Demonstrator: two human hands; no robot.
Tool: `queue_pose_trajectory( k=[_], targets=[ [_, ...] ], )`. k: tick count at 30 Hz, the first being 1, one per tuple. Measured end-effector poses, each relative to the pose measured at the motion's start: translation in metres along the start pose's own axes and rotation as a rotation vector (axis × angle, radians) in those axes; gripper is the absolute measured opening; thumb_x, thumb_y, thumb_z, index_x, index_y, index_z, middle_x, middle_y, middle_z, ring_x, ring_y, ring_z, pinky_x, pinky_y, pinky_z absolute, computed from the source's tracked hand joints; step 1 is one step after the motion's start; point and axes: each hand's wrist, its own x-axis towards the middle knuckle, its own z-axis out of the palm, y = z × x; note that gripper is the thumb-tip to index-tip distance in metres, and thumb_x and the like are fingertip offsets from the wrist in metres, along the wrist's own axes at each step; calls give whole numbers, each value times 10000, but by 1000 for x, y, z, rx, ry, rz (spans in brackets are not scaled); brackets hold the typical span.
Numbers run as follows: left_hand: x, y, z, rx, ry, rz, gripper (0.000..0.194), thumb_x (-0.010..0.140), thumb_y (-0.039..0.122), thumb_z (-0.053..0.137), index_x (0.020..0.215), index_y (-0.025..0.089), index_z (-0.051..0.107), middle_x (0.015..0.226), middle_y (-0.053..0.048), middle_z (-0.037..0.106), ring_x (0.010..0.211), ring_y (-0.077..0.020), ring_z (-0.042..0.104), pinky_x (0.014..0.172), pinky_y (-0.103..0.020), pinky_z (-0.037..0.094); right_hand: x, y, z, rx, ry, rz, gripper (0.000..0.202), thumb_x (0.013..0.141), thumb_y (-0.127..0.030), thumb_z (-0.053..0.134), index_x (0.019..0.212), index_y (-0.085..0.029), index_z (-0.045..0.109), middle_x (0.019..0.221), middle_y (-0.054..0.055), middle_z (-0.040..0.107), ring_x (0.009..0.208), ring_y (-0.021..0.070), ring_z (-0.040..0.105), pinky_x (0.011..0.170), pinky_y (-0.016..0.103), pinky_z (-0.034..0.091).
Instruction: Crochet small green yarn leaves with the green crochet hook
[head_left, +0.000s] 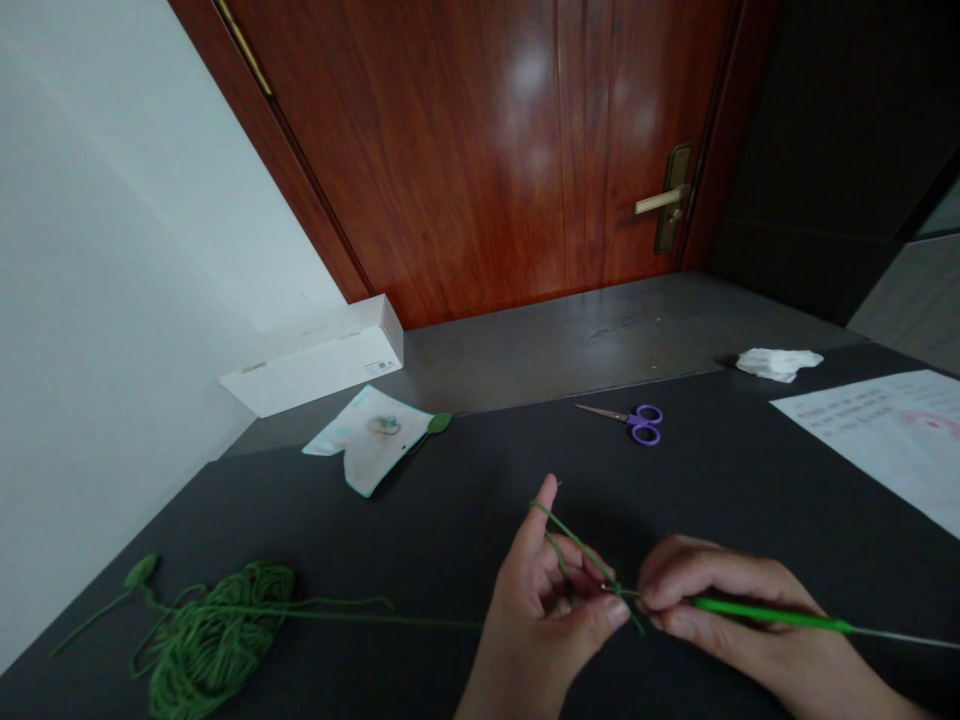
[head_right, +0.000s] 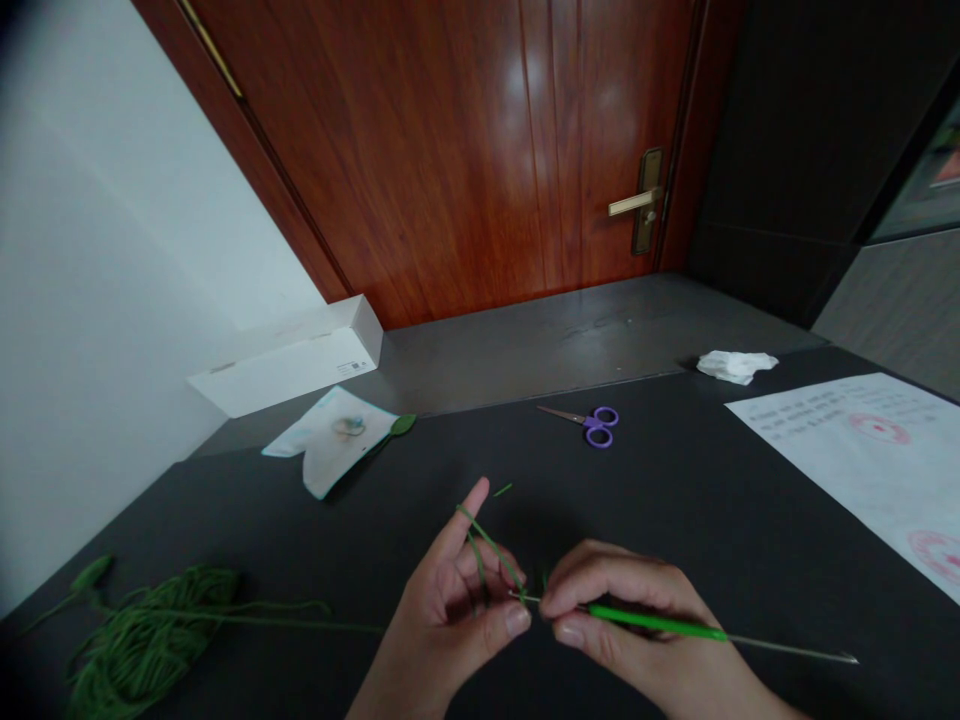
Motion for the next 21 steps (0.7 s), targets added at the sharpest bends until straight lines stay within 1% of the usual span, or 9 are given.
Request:
queue_pose_trajectory(
  k=[3, 6, 9, 11, 14, 17, 21],
  targets=[
    [0, -1, 0, -8, 4, -26, 981, 651, 118, 735, 1477, 198, 212, 814, -20, 630, 694, -133, 559, 665, -277, 422, 1, 0, 1, 35, -17, 40, 69, 817, -246, 684, 832, -236, 750, 760, 39, 706, 709, 170, 670, 647, 260, 553],
    [-1, -2, 0, 5, -1, -26, 962, 661, 129, 732, 1474, 208, 225, 818, -24, 632, 677, -128, 556, 636, -269, 414, 1, -2, 3, 65, -34, 94, 146, 850, -331, 642, 836, -231, 747, 740, 40, 697, 713, 176, 659, 659, 275, 544],
    [-2, -3, 1, 24, 15, 7, 955, 662, 146, 736, 1472, 228, 238, 866, -38, 639, 691, -140, 575, 643, -282, 436, 0, -2, 6, 162, 0, 154, 213, 845, -407, 631, 802, -228, 738, 735, 33, 690, 695, 173, 652, 653, 280, 538],
    [-3, -2, 2, 50, 26, 20, 945, 669, 146, 730, 1471, 243, 240, 898, -46, 645, 697, -150, 594, 648, -292, 451, 1, -3, 8, 230, 17, 207, 233, 838, -423, 634, 780, -219, 731, 740, 30, 686, 687, 169, 650, 656, 281, 535],
    [-5, 0, 5, 87, 10, 27, 911, 702, 135, 696, 1475, 235, 224, 834, -30, 655, 647, -146, 603, 607, -284, 442, 3, -5, 8, 255, 7, 276, 267, 851, -430, 611, 767, -203, 724, 732, 35, 679, 706, 179, 645, 683, 294, 524],
    [-5, 2, 7, 76, 11, -13, 909, 708, 111, 676, 1480, 210, 206, 746, 1, 643, 603, -129, 590, 576, -268, 424, 6, -8, 2, 198, -73, 263, 298, 885, -438, 557, 806, -203, 722, 742, 38, 680, 745, 185, 639, 704, 298, 504],
    [-5, 4, 7, 89, 26, -71, 943, 673, 83, 698, 1476, 177, 213, 690, 16, 645, 593, -116, 570, 566, -245, 401, 7, -12, -7, 40, -184, 170, 207, 887, -366, 582, 895, -218, 726, 834, 45, 680, 799, 184, 638, 716, 297, 486]
  ],
)
